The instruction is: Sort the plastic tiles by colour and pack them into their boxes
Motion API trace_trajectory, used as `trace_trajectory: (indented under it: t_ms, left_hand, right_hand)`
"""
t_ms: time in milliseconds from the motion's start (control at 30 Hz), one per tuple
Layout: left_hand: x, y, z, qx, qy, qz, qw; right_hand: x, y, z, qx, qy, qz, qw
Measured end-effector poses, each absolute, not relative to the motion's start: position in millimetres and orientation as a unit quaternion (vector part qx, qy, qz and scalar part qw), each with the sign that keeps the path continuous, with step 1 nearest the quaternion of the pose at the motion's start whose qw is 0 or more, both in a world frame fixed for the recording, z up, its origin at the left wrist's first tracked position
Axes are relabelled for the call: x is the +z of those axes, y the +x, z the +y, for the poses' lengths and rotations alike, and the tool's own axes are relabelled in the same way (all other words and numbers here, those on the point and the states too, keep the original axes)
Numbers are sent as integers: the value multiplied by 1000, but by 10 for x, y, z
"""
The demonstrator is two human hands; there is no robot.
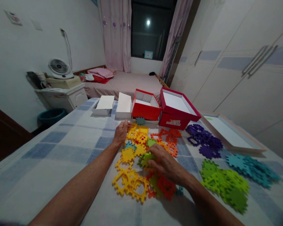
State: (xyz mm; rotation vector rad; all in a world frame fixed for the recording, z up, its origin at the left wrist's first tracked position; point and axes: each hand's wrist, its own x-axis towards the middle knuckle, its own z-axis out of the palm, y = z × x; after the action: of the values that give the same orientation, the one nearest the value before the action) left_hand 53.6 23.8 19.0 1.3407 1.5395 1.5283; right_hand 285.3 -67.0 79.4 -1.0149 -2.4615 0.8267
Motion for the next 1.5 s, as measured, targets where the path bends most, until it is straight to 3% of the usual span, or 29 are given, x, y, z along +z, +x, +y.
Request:
trace_trajectory:
  t_ms: [167,300,467,700,967,1367,1500]
  left_hand:
    - [188,536,239,571,503,579,294]
    - [193,533,230,570,504,579,293]
    - [195,530,222,568,509,575,296]
    - [154,519,246,571,509,578,285]
    - [177,523,237,563,520,580,275]
    - [170,513,246,556,523,583,278]
    - [130,492,257,554,518,584,290]
  right_hand:
    - [925,2940,-298,334,-443,-801,226]
    - [891,2913,-21,239,-502,-817,153]
    - [836,2856,-25,193,-482,-847,111]
    - [812,2929,26,298,-400,-857,126]
    - [847,2864,-120,192,-429,-876,110]
    - [847,2790,-444,186,-415,-870,193]
    - [994,2961,-689,197,-444,-820,302]
